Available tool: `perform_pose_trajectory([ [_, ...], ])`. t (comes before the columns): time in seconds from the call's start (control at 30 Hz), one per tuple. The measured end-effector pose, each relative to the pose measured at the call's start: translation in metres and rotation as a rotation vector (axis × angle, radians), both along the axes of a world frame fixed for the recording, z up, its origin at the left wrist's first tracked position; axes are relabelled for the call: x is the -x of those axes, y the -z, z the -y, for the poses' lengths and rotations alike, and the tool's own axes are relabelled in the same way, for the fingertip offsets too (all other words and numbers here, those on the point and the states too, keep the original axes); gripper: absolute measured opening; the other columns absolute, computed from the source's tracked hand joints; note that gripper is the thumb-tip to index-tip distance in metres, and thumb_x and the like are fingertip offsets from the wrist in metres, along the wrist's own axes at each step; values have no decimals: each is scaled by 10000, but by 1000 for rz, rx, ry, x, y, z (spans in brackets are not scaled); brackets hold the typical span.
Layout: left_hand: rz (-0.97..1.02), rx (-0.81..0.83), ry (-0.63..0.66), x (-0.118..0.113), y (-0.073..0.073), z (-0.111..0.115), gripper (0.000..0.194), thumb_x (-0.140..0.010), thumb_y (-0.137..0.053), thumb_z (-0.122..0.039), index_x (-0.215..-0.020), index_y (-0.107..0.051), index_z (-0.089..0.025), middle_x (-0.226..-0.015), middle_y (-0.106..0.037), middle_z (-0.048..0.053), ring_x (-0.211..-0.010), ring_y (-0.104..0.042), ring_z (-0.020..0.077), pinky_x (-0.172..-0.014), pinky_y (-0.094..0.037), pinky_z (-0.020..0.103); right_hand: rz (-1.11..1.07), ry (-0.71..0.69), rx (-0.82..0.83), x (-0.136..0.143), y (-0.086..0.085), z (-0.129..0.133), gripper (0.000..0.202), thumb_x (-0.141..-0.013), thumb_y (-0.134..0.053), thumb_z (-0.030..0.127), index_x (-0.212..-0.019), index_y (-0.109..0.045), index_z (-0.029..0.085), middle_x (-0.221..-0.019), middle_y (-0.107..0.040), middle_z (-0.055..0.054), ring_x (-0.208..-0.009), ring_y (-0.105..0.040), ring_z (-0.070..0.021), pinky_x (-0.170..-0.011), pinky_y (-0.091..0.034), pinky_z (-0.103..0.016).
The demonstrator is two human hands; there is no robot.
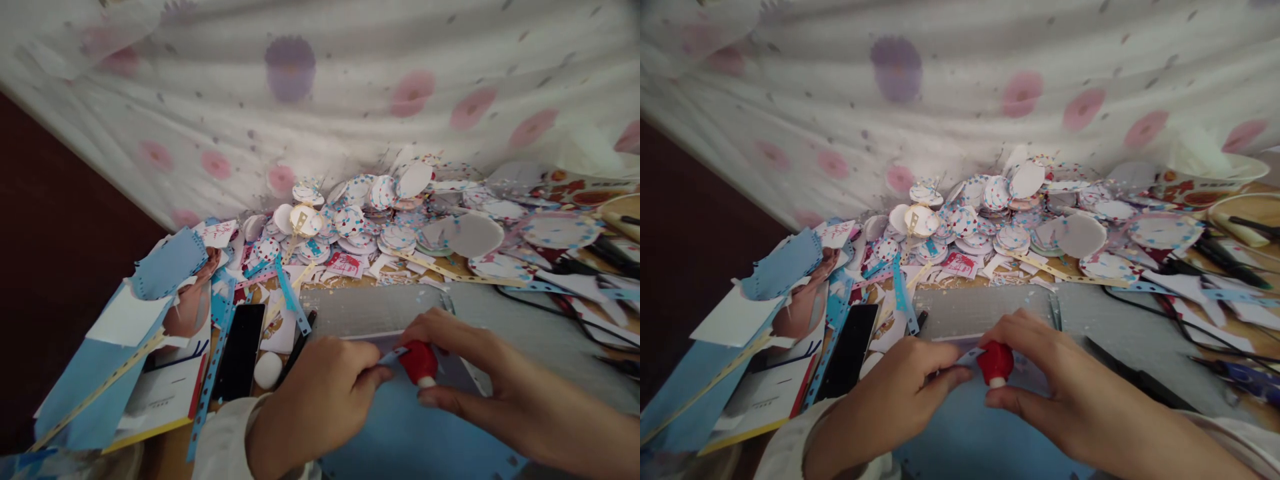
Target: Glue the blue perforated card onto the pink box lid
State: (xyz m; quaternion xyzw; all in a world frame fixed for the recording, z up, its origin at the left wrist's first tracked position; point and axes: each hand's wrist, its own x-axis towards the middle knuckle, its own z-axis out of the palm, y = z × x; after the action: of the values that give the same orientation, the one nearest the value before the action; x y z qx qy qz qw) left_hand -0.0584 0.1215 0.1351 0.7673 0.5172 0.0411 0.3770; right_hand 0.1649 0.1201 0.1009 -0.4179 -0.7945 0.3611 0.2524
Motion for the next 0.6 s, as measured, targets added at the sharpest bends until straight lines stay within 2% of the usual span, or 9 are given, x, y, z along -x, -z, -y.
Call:
perform_pose_trajectory([
  [0.17, -50, -31, 17, 2, -1, 1, 310, -969, -588, -308, -687, -659, -201, -658, -664, -15, -614, -577, 139, -565, -304, 274, 5, -48, -61, 2, 2, 3, 95, -934, -616, 357, -984, -616, 277, -1035, -713, -28, -924, -684, -196, -776, -572, -306],
  [0.33, -54, -59, 23, 2, 1, 1, 274, -959, -588, -291, -718, -685, -205, -680, -698, -5, -602, -596, 145, -550, -305, 272, 10, -88, -131, 8, -3, 3, 32, -950, -573, 270, -983, -571, 271, -968, -677, -19, -893, -657, -178, -795, -567, -304],
  [0.6, -82, -48, 25, -2, -1, 0, 268, -949, -588, -265, -714, -694, -190, -699, -722, 20, -620, -614, 157, -565, -312, 282, 7, -40, -214, 8, 5, 9, 133, -919, -595, 235, -1032, -548, 287, -979, -673, -29, -881, -667, -198, -747, -573, -296],
])
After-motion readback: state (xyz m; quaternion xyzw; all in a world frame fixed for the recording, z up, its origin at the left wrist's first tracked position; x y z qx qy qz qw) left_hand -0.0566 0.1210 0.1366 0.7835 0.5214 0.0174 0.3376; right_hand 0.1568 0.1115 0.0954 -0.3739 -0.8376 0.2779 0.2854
